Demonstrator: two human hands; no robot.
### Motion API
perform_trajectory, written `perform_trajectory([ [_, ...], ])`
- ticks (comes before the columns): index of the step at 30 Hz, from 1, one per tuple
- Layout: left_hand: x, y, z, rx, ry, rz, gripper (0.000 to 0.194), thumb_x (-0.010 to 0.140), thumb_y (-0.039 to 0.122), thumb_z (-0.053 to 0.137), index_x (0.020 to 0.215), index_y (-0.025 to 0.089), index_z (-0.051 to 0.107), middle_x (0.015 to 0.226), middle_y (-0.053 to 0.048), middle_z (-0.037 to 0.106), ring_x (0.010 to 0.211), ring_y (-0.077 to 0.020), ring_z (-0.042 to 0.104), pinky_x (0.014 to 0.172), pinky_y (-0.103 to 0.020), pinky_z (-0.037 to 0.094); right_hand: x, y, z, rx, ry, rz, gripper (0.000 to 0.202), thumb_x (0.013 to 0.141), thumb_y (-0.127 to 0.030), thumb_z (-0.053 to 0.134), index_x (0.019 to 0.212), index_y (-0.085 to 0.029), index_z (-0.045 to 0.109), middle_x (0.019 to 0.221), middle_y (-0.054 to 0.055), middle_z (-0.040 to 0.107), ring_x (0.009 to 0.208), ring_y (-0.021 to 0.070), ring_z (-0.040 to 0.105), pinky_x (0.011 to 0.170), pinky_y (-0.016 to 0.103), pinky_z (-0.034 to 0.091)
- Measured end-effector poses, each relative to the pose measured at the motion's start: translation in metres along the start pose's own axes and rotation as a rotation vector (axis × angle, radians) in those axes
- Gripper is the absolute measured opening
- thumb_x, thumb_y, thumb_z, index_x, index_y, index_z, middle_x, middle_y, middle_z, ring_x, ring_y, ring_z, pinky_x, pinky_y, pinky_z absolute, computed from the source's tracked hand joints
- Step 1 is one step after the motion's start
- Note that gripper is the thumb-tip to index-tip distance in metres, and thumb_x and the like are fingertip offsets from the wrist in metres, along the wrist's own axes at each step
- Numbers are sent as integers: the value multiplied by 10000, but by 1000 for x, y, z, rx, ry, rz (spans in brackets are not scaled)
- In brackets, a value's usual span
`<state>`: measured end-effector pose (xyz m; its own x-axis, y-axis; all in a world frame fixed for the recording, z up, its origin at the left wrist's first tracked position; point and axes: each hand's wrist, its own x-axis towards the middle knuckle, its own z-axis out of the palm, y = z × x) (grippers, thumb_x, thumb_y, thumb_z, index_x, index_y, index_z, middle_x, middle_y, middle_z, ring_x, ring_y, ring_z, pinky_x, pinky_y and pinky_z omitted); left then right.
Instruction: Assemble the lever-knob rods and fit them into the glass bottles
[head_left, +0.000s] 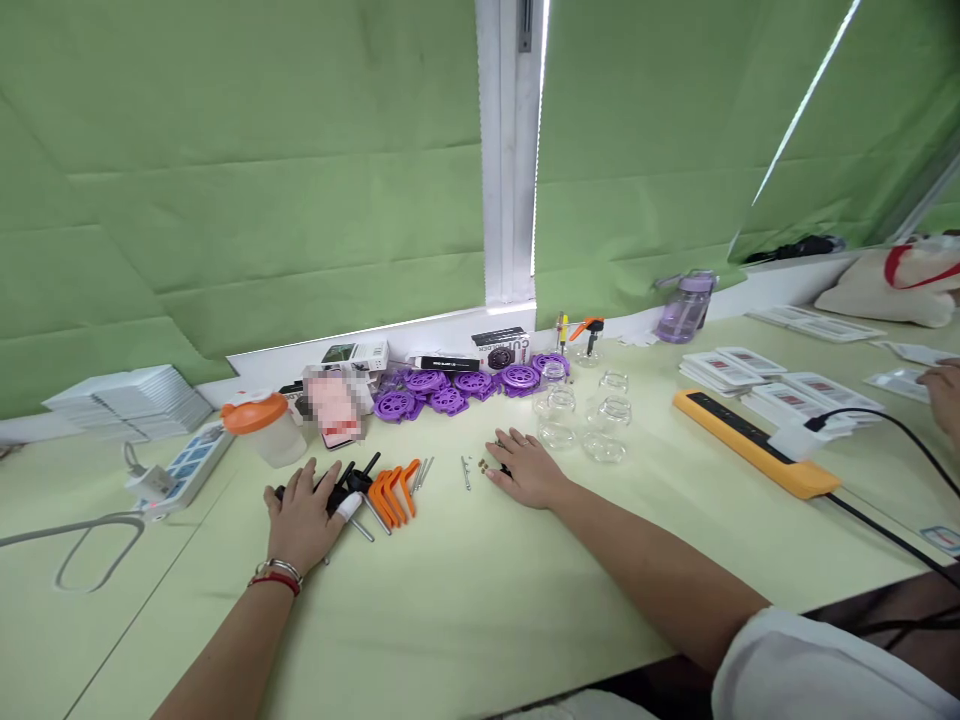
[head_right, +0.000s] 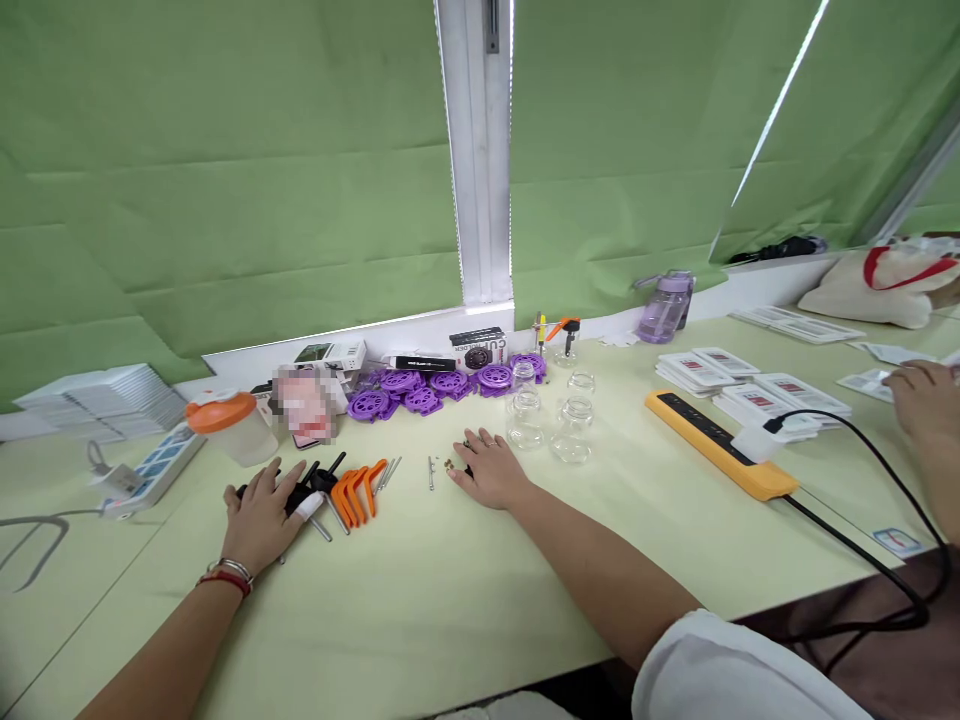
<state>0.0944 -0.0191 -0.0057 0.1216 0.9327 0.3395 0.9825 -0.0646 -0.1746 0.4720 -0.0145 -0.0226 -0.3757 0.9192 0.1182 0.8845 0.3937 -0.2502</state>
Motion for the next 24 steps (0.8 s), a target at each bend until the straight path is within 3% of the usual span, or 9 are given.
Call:
perform_trajectory([
  [3, -1, 15, -11, -6, 85, 60, 592, 851, 485, 366, 1345, 162, 407, 1443, -196, 290, 1334, -356, 225, 1045, -613, 74, 0, 0, -1, -1, -6, 1, 663, 892, -610, 157, 1402, -226, 335, 1504, 88, 220, 1366, 326, 175, 1068, 499, 174],
  [5, 2, 34, -19, -91, 98, 190, 604, 859, 467, 369, 1342, 105, 393, 1448, -198, 289, 1349, -323, 220, 1085, -532, 138, 0, -1, -1, -3, -13, 5, 666, 890, -613, 163, 1405, -225, 330, 1506, 87, 212, 1367, 328, 173, 1070, 500, 169],
  [8, 11, 69, -25, -249, 4, 348, 561, 887, 409, 333, 1338, 77, 377, 1449, -191, 301, 1345, -282, 260, 1072, -438, 269, 1, -1, 0, -7, -18, 12, 678, 886, -619, 162, 1409, -220, 323, 1507, 93, 206, 1366, 334, 172, 1071, 504, 162],
  [11, 23, 99, -22, -305, -103, 477, 576, 874, 393, 358, 1363, 89, 325, 1462, -186, 286, 1351, -279, 260, 1073, -445, 272, 1, -1, 0, -11, -20, 13, 674, 887, -615, 167, 1407, -218, 327, 1506, 91, 210, 1366, 334, 173, 1070, 502, 164],
  [17, 38, 119, -9, -178, -327, 358, 565, 836, 310, 382, 1363, 116, 323, 1460, -193, 291, 1353, -313, 243, 1046, -512, 243, 0, 2, -2, -3, -22, 1, 680, 886, -620, 168, 1414, -217, 314, 1505, 87, 215, 1370, 326, 170, 1075, 481, 173],
  [20, 39, 121, -7, -174, -343, 352, 559, 845, 315, 360, 1376, 149, 311, 1466, -179, 283, 1337, -324, 262, 1008, -526, 277, 0, 6, -3, 7, -25, -5, 689, 882, -628, 171, 1413, -214, 317, 1507, 91, 209, 1370, 328, 171, 1079, 473, 174],
  [24, 40, 132, -5, -196, -345, 325, 591, 870, 461, 310, 1391, 181, 302, 1486, -165, 245, 1335, -342, 252, 1002, -529, 268, 0, 8, -4, 17, -34, -9, 684, 881, -627, 190, 1419, -221, 307, 1512, 86, 191, 1372, 331, 163, 1085, 473, 161],
])
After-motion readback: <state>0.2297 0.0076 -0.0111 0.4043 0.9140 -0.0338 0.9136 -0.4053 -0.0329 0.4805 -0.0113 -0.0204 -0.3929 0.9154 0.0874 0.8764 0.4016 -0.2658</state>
